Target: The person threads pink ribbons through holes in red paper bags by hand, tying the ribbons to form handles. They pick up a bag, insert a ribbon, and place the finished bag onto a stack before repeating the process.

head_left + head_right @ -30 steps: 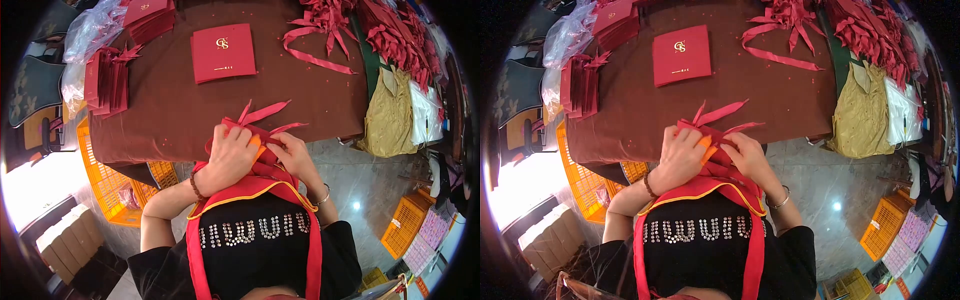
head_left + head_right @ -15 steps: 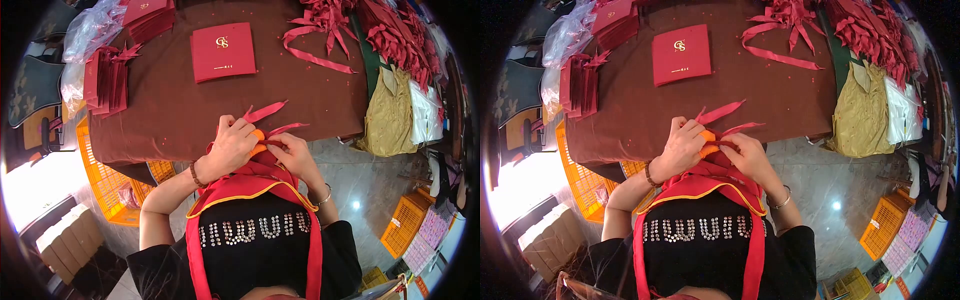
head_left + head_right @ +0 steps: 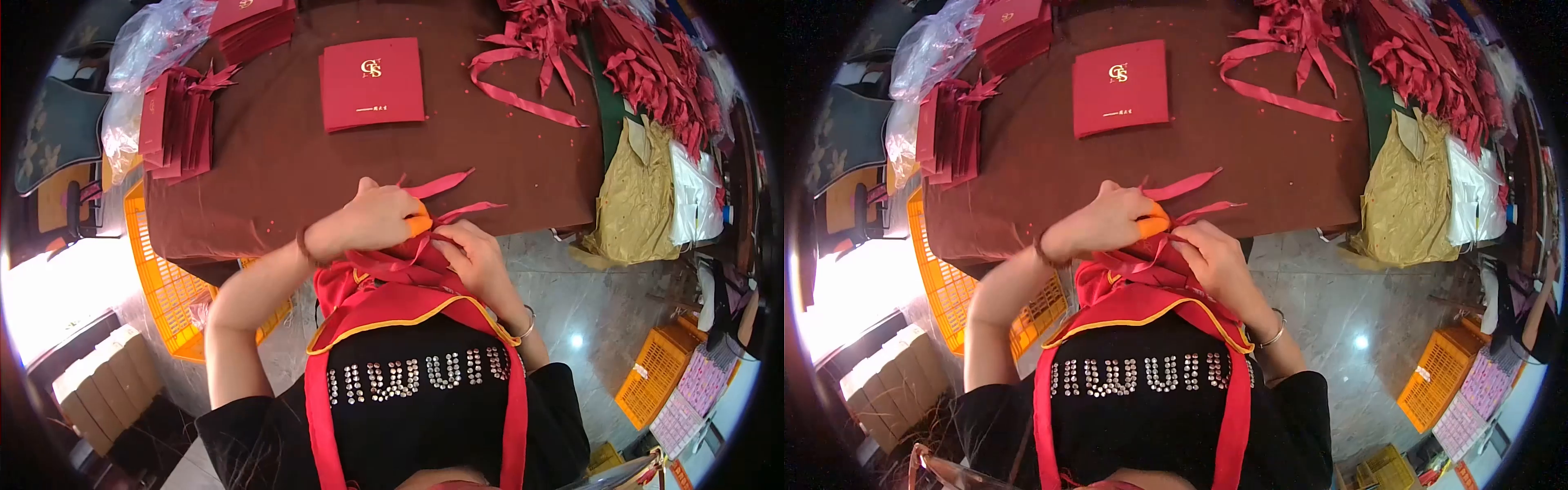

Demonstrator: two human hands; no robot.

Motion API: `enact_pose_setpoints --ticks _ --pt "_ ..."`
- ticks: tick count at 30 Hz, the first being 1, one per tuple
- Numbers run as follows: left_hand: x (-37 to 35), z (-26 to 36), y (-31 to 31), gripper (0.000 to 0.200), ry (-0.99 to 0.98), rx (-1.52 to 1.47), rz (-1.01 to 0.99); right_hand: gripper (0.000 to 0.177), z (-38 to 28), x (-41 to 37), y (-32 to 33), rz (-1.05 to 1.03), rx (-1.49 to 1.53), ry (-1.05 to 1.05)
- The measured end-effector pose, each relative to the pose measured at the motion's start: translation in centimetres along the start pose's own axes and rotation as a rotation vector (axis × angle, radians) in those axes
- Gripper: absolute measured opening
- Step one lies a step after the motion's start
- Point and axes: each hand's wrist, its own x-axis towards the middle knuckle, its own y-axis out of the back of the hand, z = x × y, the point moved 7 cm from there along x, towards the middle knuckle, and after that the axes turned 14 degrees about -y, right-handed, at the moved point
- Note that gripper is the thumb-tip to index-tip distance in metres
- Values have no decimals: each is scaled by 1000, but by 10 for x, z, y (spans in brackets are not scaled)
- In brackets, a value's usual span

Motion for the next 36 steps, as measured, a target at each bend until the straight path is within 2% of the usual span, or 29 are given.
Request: enact_pose_setpoints --ticks 1,3,4,5,9,11,12,14,18,20,22,24,25,27,29,30,32,34,36 --pt "4 -3 1 26 55 -89 -78 15 1 1 -3 -9 -2 6" --pt "12 -12 0 27 55 -111 -76 14 0 -1 -3 74 -22 111" --pt "15 -14 -1 28 49 -129 -84 14 0 -1 -4 66 -22 112" --pt "19 -19 -5 28 134 -153 -140 14 0 -1 -4 82 -22 116" --pt "24 -21 -10 25 160 -142 -104 11 4 2 -3 97 1 60" --pt "25 -20 -7 23 119 -74 15 11 7 4 -2 67 6 60" --pt "27 -21 -6 23 117 -73 11 11 9 5 -3 37 5 58" --pt "27 -29 9 26 145 -201 228 11 4 5 -4 -7 18 53" --pt "24 -18 5 21 -51 -262 244 12 2 7 -7 -34 52 66" --pt "25 -23 13 20 -64 -269 284 15 6 9 -9 -40 51 51" --pt "27 -17 25 20 -199 -245 383 18 12 10 -13 -43 43 33" --pt "30 -13 27 20 -168 -287 371 30 11 10 -17 -22 14 98" --pt "30 -7 28 20 -167 -284 338 30 11 9 -16 -22 12 99" --pt "29 -4 35 19 -161 -279 309 42 27 11 -30 -257 116 -179" --pt "27 -17 61 17 -133 -333 509 43 31 8 -33 -276 64 -163" --pt "24 -27 85 15 -152 -336 705 45 32 8 -35 -286 9 -148" --pt "25 -49 86 15 -23 -695 686 46 23 9 -36 -326 -6 -147" --pt "21 -49 85 14 -13 -628 694 48 22 10 -40 -362 -25 -143" --pt "17 -48 85 16 -4 -563 693 53 37 13 -41 -283 40 -114"
